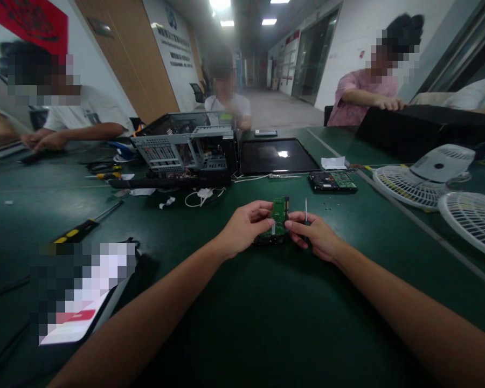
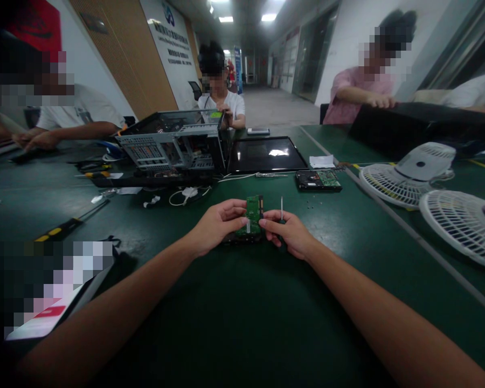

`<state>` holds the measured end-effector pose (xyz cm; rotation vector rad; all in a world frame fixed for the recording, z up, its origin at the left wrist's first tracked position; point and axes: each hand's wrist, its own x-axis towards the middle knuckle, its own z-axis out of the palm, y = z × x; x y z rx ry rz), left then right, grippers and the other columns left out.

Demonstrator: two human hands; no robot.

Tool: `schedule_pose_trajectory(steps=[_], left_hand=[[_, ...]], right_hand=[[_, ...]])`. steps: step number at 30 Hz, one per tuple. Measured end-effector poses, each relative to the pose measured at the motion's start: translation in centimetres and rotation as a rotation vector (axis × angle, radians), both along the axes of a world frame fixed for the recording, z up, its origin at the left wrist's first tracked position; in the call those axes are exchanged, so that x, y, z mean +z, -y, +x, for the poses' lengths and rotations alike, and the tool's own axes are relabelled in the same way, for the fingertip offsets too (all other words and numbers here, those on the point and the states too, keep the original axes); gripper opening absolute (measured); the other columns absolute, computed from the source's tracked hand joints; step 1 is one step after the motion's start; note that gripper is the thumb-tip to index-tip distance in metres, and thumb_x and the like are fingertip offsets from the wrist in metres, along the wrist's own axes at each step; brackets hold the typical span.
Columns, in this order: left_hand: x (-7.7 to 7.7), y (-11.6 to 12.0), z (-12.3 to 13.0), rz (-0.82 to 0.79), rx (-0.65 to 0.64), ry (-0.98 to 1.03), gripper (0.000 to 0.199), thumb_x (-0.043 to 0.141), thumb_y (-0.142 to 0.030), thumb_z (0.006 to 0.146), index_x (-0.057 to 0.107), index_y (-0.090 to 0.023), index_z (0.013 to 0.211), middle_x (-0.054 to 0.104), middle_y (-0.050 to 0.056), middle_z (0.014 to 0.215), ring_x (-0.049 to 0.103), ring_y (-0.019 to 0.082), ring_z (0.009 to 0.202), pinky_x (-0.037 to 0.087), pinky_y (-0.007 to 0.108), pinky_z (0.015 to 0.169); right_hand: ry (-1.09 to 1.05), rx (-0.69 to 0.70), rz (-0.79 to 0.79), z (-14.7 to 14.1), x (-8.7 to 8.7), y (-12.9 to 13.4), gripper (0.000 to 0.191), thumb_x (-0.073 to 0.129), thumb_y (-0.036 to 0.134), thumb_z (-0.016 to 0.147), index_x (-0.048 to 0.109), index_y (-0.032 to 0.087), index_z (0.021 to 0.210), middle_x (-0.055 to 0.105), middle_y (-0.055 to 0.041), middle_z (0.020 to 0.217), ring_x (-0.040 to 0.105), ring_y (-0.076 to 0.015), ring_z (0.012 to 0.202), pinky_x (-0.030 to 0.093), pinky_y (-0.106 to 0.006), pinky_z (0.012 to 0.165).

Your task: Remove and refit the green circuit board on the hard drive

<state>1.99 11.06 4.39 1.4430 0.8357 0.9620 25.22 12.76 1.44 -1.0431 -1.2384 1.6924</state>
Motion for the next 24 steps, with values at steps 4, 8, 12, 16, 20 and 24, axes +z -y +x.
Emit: schedule_pose_trajectory(steps=[4, 8, 12, 16, 20, 24], left_hand=[[-0.2, -0.37, -0.21, 0.062, 0.041, -0.06, 0.038, 0.07, -0.018, 0.089, 0.064, -0.019, 0.127, 0.074, 0.008, 0.117, 0.07, 0.021, 0.111, 0.053, 0.041, 0.101], [-0.27, -0.61, -0.49, 0.122, 0.041, -0.12, 0.036, 0.07, -0.02, 0.089, 0.066, -0.019, 0.124, 0.073, 0.008, 0.115, 0.07, 0.02, 0.104, 0.055, 0.039, 0.097], [-0.05, -0.58, -0.65, 0.19, 0.038, -0.171, 0.031, 0.069, -0.018, 0.088, 0.068, -0.017, 0.12, 0.073, 0.007, 0.109, 0.069, 0.019, 0.099, 0.055, 0.038, 0.093], [0.1, -0.53, -0.66, 0.217, 0.047, -0.212, 0.031, 0.068, -0.017, 0.087, 0.068, -0.017, 0.118, 0.073, 0.007, 0.108, 0.069, 0.019, 0.096, 0.055, 0.038, 0.092], [0.06, -0.52, -0.71, 0.219, 0.042, -0.262, 0.031, 0.066, -0.017, 0.087, 0.068, -0.018, 0.119, 0.073, 0.007, 0.109, 0.069, 0.019, 0.097, 0.055, 0.038, 0.092], [-0.16, -0.54, -0.84, 0.216, 0.042, -0.279, 0.032, 0.067, -0.019, 0.088, 0.068, -0.017, 0.12, 0.073, 0.007, 0.109, 0.068, 0.019, 0.096, 0.055, 0.037, 0.09]], right_hand=[[0.019, 0.005, 0.017, -0.13, -0.02, 0.03, 0.041, 0.092, 0.041, 0.072, 0.068, 0.02, 0.098, 0.065, 0.0026, 0.063, 0.05, -0.008, 0.047, 0.03, -0.021, 0.041], [0.022, 0.029, 0.034, -0.23, 0.05, 0.12, 0.037, 0.09, 0.04, 0.075, 0.067, 0.019, 0.096, 0.061, 0.0044, 0.061, 0.045, -0.0064, 0.045, 0.028, -0.021, 0.042], [0.035, 0.048, 0.036, -0.25, 0.15, 0.21, 0.035, 0.089, 0.04, 0.076, 0.066, 0.02, 0.095, 0.057, 0.0057, 0.058, 0.042, -0.006, 0.045, 0.026, -0.021, 0.043], [0.049, 0.069, 0.044, -0.22, -0.07, 0.13, 0.034, 0.089, 0.04, 0.078, 0.065, 0.021, 0.092, 0.056, 0.0054, 0.058, 0.042, -0.0067, 0.046, 0.027, -0.022, 0.043], [0.057, 0.101, 0.058, -0.19, -0.35, -0.03, 0.034, 0.088, 0.042, 0.079, 0.064, 0.021, 0.091, 0.056, 0.0056, 0.059, 0.041, -0.0065, 0.045, 0.025, -0.022, 0.042], [0.048, 0.09, 0.062, -0.18, -0.42, -0.11, 0.035, 0.088, 0.041, 0.078, 0.065, 0.021, 0.094, 0.056, 0.0057, 0.06, 0.041, -0.007, 0.047, 0.027, -0.022, 0.042]])
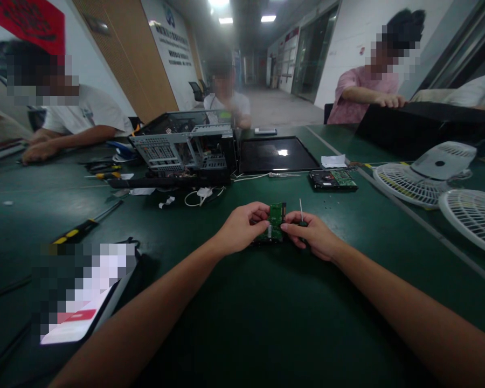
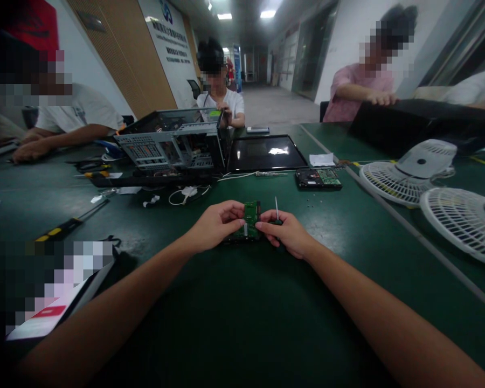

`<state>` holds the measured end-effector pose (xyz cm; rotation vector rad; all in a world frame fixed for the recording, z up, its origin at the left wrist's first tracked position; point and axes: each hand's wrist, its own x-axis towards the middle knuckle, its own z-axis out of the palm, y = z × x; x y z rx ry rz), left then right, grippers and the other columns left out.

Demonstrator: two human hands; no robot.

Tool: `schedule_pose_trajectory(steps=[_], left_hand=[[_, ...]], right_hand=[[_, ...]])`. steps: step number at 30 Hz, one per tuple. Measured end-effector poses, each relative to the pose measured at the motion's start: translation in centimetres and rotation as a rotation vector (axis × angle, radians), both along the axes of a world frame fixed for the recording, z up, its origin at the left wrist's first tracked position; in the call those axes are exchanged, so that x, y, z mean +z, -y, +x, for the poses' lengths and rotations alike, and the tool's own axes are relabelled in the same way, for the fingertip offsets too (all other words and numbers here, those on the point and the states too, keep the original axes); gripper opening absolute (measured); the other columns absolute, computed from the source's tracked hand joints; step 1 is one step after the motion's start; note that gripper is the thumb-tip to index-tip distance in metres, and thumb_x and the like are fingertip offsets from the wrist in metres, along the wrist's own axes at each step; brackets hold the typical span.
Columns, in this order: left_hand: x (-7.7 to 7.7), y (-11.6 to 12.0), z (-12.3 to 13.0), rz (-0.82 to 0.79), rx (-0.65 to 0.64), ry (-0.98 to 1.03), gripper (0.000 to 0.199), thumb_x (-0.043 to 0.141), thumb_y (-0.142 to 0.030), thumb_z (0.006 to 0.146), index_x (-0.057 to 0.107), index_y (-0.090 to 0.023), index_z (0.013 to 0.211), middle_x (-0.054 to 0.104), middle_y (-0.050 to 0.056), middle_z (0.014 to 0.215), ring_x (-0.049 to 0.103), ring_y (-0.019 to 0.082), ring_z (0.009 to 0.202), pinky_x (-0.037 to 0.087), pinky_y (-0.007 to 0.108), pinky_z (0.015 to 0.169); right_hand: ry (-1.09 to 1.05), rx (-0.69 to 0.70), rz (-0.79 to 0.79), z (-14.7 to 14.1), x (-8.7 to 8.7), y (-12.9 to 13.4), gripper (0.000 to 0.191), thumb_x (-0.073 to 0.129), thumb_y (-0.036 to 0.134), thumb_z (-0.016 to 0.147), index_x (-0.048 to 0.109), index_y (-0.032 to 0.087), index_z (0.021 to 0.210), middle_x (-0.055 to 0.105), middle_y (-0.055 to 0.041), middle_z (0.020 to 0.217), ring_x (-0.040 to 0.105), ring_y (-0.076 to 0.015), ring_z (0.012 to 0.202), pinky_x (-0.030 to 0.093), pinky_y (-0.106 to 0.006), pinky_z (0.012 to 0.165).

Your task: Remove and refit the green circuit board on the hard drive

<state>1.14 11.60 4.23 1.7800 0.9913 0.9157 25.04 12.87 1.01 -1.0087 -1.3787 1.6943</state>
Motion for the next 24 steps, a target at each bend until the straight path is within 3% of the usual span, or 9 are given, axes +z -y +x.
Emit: schedule_pose_trajectory(steps=[24], left_hand=[[-0.66, -0.07, 0.17, -0.013, -0.019, 0.047, 0.028, 0.068, -0.018, 0.088, 0.065, -0.018, 0.115, 0.071, 0.004, 0.102, 0.067, 0.016, 0.089, 0.055, 0.033, 0.083]], right_hand=[[-0.078, -0.064, -0.027, -0.4, 0.3, 0.42, 0.039, 0.091, 0.033, 0.073, 0.066, 0.019, 0.099, 0.057, 0.0062, 0.064, 0.046, -0.0066, 0.05, 0.03, -0.021, 0.042]])
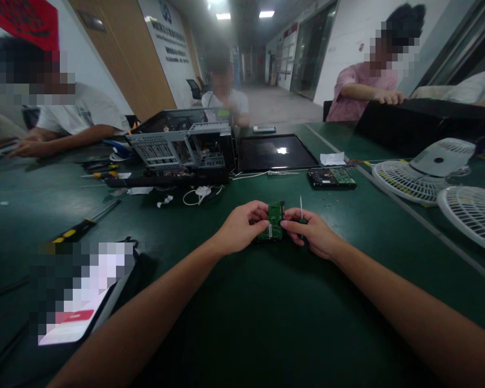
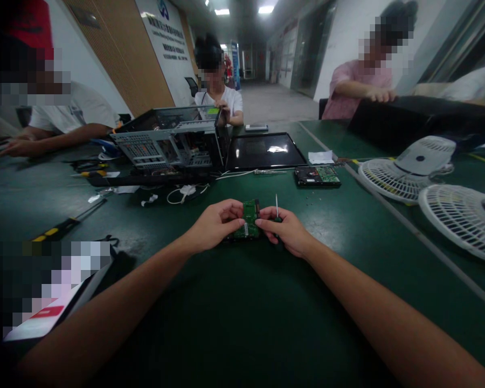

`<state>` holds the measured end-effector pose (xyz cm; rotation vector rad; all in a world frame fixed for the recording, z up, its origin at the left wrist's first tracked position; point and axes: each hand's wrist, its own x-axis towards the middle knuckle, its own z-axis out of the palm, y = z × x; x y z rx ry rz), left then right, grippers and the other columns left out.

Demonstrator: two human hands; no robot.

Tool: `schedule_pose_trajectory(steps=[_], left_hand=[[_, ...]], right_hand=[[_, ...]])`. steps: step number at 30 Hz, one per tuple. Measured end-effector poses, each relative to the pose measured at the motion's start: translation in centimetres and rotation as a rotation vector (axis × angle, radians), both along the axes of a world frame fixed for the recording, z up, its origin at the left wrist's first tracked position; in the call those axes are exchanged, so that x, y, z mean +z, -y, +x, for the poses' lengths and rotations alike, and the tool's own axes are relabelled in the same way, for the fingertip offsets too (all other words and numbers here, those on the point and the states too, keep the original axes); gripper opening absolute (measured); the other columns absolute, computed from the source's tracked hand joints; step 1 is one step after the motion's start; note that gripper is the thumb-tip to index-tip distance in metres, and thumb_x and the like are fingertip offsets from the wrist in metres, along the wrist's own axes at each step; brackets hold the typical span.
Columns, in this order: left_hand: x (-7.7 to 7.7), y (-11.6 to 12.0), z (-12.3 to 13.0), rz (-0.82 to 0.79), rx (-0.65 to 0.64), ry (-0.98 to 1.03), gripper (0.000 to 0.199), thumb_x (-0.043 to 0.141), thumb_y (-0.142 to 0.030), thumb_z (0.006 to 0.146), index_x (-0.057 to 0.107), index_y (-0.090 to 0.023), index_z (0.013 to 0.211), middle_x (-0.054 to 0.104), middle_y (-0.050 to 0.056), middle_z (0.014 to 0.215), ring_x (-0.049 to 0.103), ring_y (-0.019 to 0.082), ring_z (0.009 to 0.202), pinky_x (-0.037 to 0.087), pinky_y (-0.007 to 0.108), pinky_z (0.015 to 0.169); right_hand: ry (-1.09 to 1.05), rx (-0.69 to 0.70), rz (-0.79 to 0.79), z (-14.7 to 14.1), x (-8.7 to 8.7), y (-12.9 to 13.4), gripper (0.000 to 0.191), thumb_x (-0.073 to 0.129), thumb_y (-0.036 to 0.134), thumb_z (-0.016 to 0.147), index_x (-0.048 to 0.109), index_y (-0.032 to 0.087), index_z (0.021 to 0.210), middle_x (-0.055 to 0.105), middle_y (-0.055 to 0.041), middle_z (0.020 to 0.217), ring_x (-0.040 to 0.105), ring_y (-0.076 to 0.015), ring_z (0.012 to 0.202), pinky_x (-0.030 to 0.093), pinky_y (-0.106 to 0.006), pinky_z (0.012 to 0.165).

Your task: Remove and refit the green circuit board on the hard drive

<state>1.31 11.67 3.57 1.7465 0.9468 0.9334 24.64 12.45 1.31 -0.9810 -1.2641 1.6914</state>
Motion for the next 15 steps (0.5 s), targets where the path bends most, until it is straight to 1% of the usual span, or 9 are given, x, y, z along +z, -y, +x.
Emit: schedule_pose_trajectory(steps=[3, 7, 9, 12, 15], left_hand=[[-0.2, -0.1, 0.0, 0.007, -0.007, 0.001, 0.026, 0.068, -0.018, 0.088, 0.065, -0.018, 0.114, 0.071, 0.004, 0.101, 0.067, 0.016, 0.088, 0.055, 0.034, 0.082], [-0.5, -0.1, 0.0, 0.047, 0.02, -0.043, 0.029, 0.067, -0.017, 0.088, 0.066, -0.017, 0.117, 0.071, 0.006, 0.104, 0.068, 0.018, 0.093, 0.057, 0.037, 0.088], [-0.7, -0.2, 0.1, 0.067, 0.047, -0.056, 0.036, 0.067, -0.016, 0.088, 0.064, -0.017, 0.124, 0.07, 0.007, 0.107, 0.068, 0.019, 0.097, 0.058, 0.04, 0.091], [-1.0, -0.1, 0.1, 0.092, 0.098, -0.07, 0.054, 0.068, -0.014, 0.087, 0.057, -0.018, 0.14, 0.067, 0.011, 0.118, 0.068, 0.02, 0.099, 0.06, 0.041, 0.09], [-1.2, -0.1, 0.0, 0.111, 0.093, -0.07, 0.063, 0.067, -0.013, 0.088, 0.05, -0.021, 0.148, 0.063, 0.013, 0.132, 0.068, 0.019, 0.098, 0.062, 0.04, 0.087]], right_hand=[[0.0, -0.004, 0.001, -0.1, 0.1, 0.1, 0.038, 0.091, 0.032, 0.074, 0.067, 0.019, 0.1, 0.057, 0.0062, 0.065, 0.046, -0.0067, 0.051, 0.03, -0.021, 0.041], [0.0, -0.033, 0.024, -0.2, -0.1, 0.1, 0.038, 0.09, 0.031, 0.073, 0.066, 0.02, 0.1, 0.058, 0.0061, 0.069, 0.046, -0.0062, 0.052, 0.031, -0.021, 0.041], [0.011, -0.05, 0.038, -0.2, -0.2, 0.1, 0.038, 0.09, 0.032, 0.074, 0.065, 0.019, 0.101, 0.058, 0.0058, 0.071, 0.047, -0.0059, 0.052, 0.032, -0.021, 0.042], [0.038, -0.056, 0.057, -0.3, -0.4, 0.2, 0.038, 0.088, 0.034, 0.076, 0.064, 0.019, 0.102, 0.058, 0.0058, 0.072, 0.046, -0.0055, 0.051, 0.033, -0.021, 0.042], [0.062, -0.053, 0.075, -0.4, -0.2, 0.3, 0.039, 0.087, 0.034, 0.077, 0.062, 0.02, 0.104, 0.058, 0.0054, 0.075, 0.046, -0.0051, 0.05, 0.034, -0.021, 0.042]])
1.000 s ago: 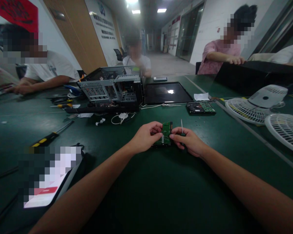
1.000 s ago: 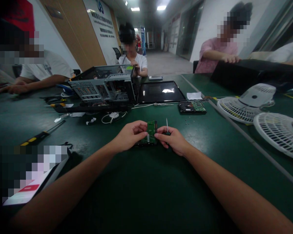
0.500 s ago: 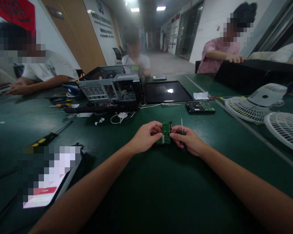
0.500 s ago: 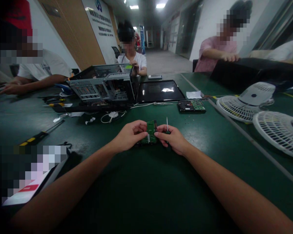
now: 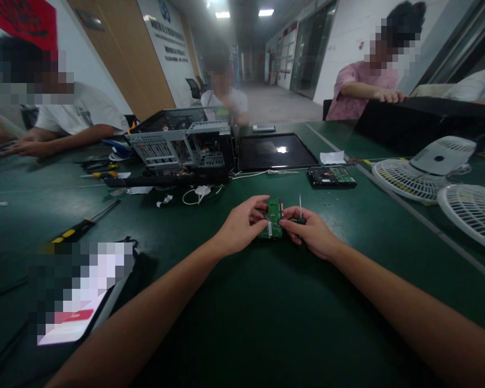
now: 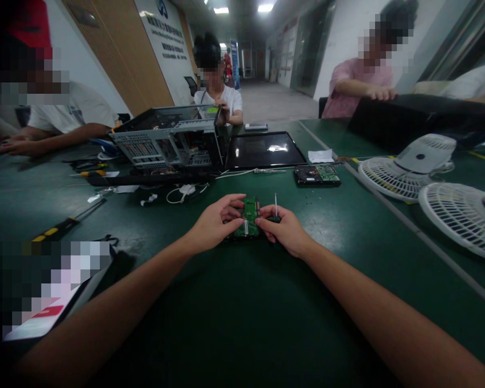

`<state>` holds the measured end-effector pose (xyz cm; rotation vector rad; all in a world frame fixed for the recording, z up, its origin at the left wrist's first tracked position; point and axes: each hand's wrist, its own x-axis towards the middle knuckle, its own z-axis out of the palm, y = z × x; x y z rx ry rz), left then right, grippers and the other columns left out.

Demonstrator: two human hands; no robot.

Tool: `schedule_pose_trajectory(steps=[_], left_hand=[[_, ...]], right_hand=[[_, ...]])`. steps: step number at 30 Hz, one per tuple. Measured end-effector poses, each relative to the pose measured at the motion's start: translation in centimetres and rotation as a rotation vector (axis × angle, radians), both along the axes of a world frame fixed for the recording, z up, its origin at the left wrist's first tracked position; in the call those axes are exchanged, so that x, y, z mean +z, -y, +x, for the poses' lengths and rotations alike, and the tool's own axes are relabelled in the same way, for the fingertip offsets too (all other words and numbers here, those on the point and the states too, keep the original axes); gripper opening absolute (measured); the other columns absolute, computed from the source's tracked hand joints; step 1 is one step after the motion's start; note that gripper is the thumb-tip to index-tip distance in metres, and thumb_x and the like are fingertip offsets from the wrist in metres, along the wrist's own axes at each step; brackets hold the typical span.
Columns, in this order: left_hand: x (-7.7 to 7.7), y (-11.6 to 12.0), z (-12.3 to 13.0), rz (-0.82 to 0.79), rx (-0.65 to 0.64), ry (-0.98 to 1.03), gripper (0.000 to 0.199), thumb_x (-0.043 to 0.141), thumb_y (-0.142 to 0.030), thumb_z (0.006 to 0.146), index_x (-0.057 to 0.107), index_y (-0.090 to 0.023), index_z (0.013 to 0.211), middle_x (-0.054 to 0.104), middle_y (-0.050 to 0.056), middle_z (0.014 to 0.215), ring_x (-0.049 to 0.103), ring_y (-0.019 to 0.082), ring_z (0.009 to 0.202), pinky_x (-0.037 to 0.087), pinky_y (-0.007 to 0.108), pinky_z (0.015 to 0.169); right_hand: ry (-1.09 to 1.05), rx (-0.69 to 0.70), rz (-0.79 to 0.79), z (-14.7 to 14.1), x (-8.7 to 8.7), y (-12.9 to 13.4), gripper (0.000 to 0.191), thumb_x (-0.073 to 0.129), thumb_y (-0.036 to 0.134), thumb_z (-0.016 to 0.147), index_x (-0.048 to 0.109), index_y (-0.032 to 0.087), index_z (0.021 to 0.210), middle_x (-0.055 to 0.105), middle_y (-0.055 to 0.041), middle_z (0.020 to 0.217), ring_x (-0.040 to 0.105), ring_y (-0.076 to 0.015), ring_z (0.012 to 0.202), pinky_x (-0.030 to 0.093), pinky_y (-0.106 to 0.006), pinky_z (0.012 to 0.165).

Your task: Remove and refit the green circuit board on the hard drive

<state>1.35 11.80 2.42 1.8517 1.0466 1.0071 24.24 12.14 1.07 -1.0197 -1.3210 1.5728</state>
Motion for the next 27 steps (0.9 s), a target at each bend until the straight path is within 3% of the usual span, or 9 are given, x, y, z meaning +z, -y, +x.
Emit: schedule_pose_trajectory(steps=[7, 16, 22, 27], left_hand=[[-0.2, -0.2, -0.2, 0.112, -0.043, -0.068, 0.058, 0.063, -0.01, 0.09, 0.054, -0.024, 0.146, 0.054, 0.013, 0.143, 0.068, 0.021, 0.105, 0.064, 0.037, 0.085], [-0.1, 0.0, -0.3, 0.164, -0.031, -0.182, 0.053, 0.062, -0.008, 0.09, 0.059, -0.025, 0.14, 0.05, 0.01, 0.146, 0.066, 0.021, 0.111, 0.063, 0.04, 0.092], [0.8, 0.2, -0.4, 0.301, 0.067, -0.315, 0.042, 0.063, -0.009, 0.091, 0.065, -0.023, 0.131, 0.057, 0.009, 0.141, 0.055, 0.026, 0.134, 0.047, 0.049, 0.117], [1.2, 0.2, -0.5, 0.315, 0.083, -0.35, 0.036, 0.062, -0.013, 0.093, 0.066, -0.023, 0.128, 0.062, 0.008, 0.136, 0.057, 0.026, 0.13, 0.045, 0.049, 0.116]], right_hand=[[0.067, -0.05, 0.065, -0.4, 0.0, 0.1, 0.049, 0.084, 0.032, 0.079, 0.059, 0.021, 0.12, 0.06, 0.0032, 0.088, 0.051, -0.0063, 0.053, 0.037, -0.023, 0.042], [0.138, -0.059, 0.055, -0.5, 0.0, 0.0, 0.046, 0.084, 0.032, 0.077, 0.063, 0.018, 0.116, 0.061, -0.0001, 0.095, 0.051, -0.0052, 0.053, 0.039, -0.024, 0.044], [0.179, -0.068, 0.049, -0.6, 0.2, 0.1, 0.042, 0.081, 0.029, 0.079, 0.065, 0.017, 0.116, 0.062, -0.0021, 0.098, 0.052, -0.0052, 0.053, 0.039, -0.025, 0.045], [0.197, -0.062, 0.032, -0.6, 0.5, 0.2, 0.04, 0.078, 0.027, 0.081, 0.064, 0.016, 0.116, 0.062, -0.0024, 0.097, 0.052, -0.0058, 0.053, 0.04, -0.026, 0.046]])
